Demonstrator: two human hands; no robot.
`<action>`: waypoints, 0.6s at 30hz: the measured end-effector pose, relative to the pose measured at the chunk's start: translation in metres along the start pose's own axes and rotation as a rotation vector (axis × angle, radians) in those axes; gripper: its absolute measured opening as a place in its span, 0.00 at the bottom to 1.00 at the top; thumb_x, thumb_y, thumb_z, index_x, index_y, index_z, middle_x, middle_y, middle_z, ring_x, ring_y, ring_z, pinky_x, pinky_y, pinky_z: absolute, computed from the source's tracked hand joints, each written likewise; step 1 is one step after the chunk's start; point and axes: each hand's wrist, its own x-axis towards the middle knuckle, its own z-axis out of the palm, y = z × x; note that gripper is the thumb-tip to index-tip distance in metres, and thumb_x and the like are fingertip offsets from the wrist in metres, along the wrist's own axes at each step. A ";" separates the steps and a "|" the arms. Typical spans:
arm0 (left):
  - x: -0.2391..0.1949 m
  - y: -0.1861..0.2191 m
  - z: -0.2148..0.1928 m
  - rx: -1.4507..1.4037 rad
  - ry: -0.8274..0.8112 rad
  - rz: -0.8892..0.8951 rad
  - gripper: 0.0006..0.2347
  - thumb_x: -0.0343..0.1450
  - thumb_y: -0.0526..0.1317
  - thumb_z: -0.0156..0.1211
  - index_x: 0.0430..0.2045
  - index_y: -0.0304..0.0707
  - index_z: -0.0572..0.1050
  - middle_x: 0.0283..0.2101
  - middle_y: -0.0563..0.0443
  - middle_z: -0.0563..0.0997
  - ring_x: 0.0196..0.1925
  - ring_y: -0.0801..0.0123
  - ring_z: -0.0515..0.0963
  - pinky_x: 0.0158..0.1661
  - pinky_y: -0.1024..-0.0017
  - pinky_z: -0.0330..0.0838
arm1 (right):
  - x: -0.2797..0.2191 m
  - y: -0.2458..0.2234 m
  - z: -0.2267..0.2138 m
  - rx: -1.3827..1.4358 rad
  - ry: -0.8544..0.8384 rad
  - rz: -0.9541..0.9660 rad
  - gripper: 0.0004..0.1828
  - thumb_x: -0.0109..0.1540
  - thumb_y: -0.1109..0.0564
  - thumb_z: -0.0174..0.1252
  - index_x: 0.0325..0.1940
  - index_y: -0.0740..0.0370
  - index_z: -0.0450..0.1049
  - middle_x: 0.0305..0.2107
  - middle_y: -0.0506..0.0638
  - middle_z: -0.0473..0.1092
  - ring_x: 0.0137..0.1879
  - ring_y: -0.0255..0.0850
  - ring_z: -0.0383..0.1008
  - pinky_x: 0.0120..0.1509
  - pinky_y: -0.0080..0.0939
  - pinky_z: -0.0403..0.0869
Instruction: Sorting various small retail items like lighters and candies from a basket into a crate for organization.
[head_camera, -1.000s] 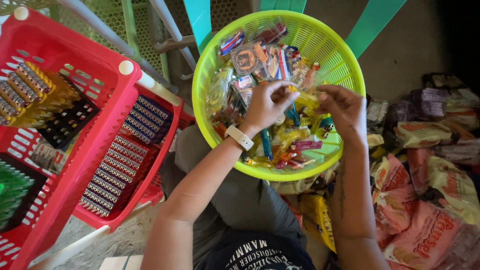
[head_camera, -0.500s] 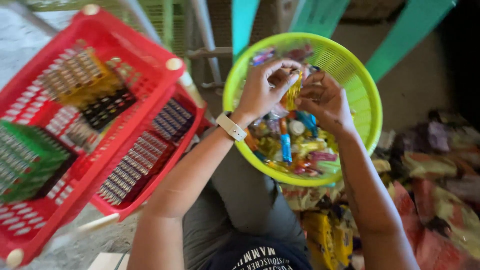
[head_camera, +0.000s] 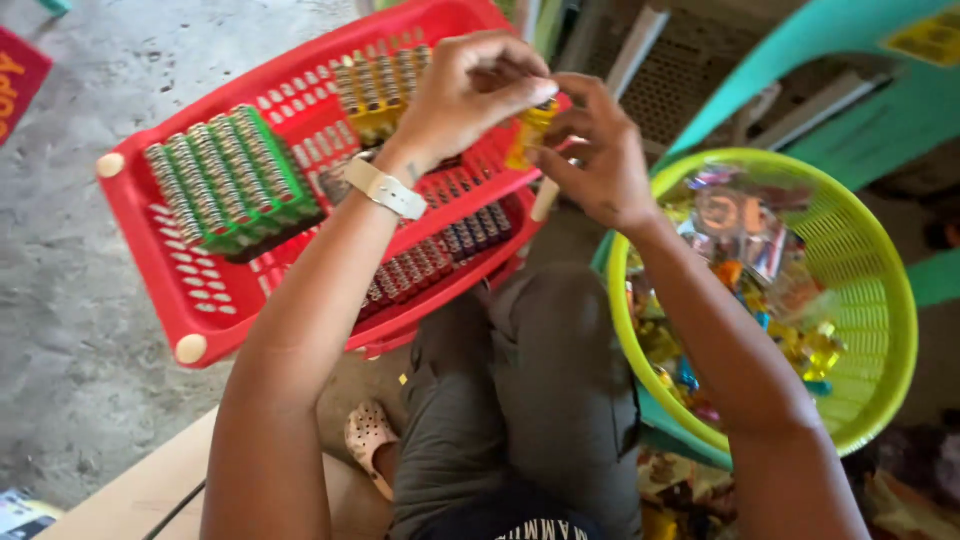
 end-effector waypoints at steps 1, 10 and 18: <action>-0.008 -0.003 -0.013 -0.014 0.037 -0.024 0.09 0.75 0.42 0.69 0.41 0.36 0.82 0.38 0.55 0.86 0.36 0.82 0.84 0.40 0.81 0.81 | 0.012 -0.001 0.012 -0.051 -0.027 -0.049 0.35 0.65 0.65 0.67 0.72 0.64 0.58 0.42 0.51 0.75 0.49 0.35 0.79 0.51 0.36 0.81; -0.070 -0.055 -0.076 0.044 0.291 -0.267 0.15 0.75 0.51 0.65 0.41 0.37 0.80 0.30 0.58 0.79 0.30 0.83 0.77 0.31 0.83 0.71 | 0.097 0.027 0.090 -0.184 -0.162 -0.285 0.22 0.67 0.66 0.64 0.65 0.64 0.68 0.45 0.53 0.78 0.48 0.38 0.82 0.51 0.39 0.81; -0.085 -0.087 -0.079 0.388 0.342 -0.426 0.12 0.77 0.47 0.59 0.37 0.36 0.80 0.30 0.54 0.83 0.28 0.75 0.80 0.32 0.73 0.75 | 0.113 0.046 0.124 -0.222 -0.132 -0.318 0.15 0.66 0.67 0.64 0.57 0.64 0.77 0.43 0.55 0.78 0.46 0.41 0.83 0.49 0.40 0.82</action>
